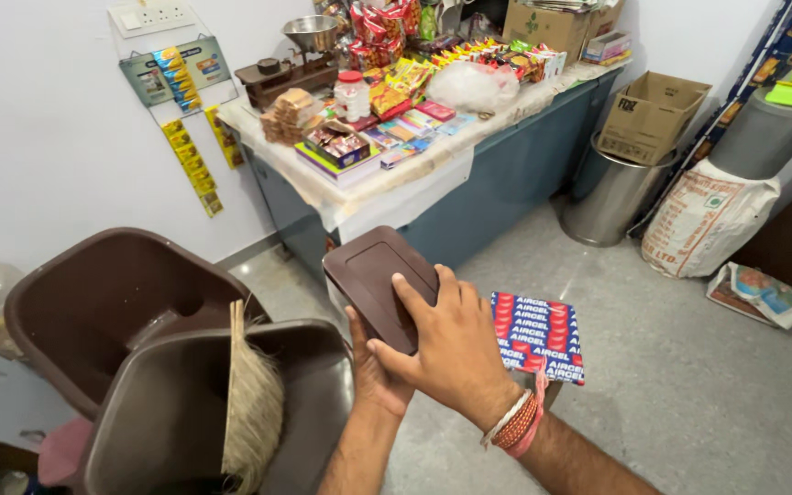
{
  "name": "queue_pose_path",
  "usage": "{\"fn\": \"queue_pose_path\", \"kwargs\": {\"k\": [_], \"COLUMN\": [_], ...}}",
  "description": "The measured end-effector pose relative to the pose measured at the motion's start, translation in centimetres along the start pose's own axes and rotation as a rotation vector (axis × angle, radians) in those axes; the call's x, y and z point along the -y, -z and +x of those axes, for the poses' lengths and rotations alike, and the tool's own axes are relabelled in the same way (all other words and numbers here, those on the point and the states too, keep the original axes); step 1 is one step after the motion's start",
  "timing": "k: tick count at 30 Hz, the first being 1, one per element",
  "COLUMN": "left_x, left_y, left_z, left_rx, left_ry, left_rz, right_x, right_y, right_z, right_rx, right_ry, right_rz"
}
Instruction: The person handles packaged biscuits and a plastic container of sweets, placing them on a counter. They then wipe a metal weighing scale bowl with a yellow cloth and return it to the scale.
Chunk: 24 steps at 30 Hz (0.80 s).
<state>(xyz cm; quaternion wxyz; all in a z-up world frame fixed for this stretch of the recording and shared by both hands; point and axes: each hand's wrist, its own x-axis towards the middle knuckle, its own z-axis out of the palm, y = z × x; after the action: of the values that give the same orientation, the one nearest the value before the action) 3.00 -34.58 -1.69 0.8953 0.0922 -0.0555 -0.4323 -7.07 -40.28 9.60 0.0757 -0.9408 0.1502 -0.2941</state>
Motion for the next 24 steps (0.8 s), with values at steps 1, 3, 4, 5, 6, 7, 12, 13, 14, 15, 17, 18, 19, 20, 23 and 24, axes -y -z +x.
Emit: {"fn": "queue_pose_path", "kwargs": {"k": [1,3,4,5,6,7,12,13,14,15,17,18,19,20,23,24], "left_x": [0.3,0.9,1.0,1.2,1.2,1.3,0.5,0.1,-0.5,-1.0,-2.1,-2.7,-3.3,-3.9,-4.7,-5.0], "left_y": [-0.2,-0.6,-0.7,-0.7,-0.7,-0.6,-0.1,-0.1,-0.1,-0.2,-0.3,-0.3,-0.1,0.1,0.5,0.7], "left_z": [1.1,3.5,4.7,6.0,7.2,8.5,16.5,18.2,19.8,21.4,24.7,26.4,28.0,29.7,34.6,36.1], "left_rx": [-0.010,-0.009,-0.007,-0.022,-0.037,-0.054,-0.009,-0.013,-0.019,-0.022,-0.011,0.003,0.011,0.013,0.020,0.022], "left_ry": [0.001,-0.005,-0.008,-0.015,-0.023,-0.032,-0.052,-0.058,-0.059,-0.057,-0.052,-0.049,-0.045,-0.053,-0.061,-0.060], "left_rz": [0.019,0.031,0.036,0.069,0.102,0.132,0.123,0.111,0.110,0.108,0.094,0.081,0.069,0.071,0.077,0.080], "right_x": [-1.0,-2.9,-3.8,-4.8,-5.8,-6.8,-11.0,-11.5,-12.1,-12.6,-13.5,-14.0,-14.4,-14.9,-16.5,-17.2], "right_y": [-0.2,-0.8,-1.1,-1.5,-1.9,-2.4,-5.5,-6.2,-6.8,-7.3,-8.4,-9.1,-9.8,-10.5,-12.3,-12.8], "right_z": [0.6,2.0,2.8,3.6,4.5,5.6,11.5,12.9,14.5,16.0,19.0,20.6,22.0,23.5,27.2,28.4], "right_rx": [-0.015,-0.036,-0.042,-0.048,-0.058,-0.064,-0.089,-0.093,-0.097,-0.079,-0.042,-0.053,-0.060,-0.066,-0.054,-0.050], "right_ry": [0.001,0.001,0.000,0.001,0.012,0.025,0.059,0.059,0.059,0.050,0.032,0.038,0.043,0.047,0.015,0.019], "right_rz": [-0.001,0.002,0.005,0.006,0.015,0.024,0.031,0.028,0.024,0.030,0.042,0.032,0.023,0.015,0.013,0.012]}}
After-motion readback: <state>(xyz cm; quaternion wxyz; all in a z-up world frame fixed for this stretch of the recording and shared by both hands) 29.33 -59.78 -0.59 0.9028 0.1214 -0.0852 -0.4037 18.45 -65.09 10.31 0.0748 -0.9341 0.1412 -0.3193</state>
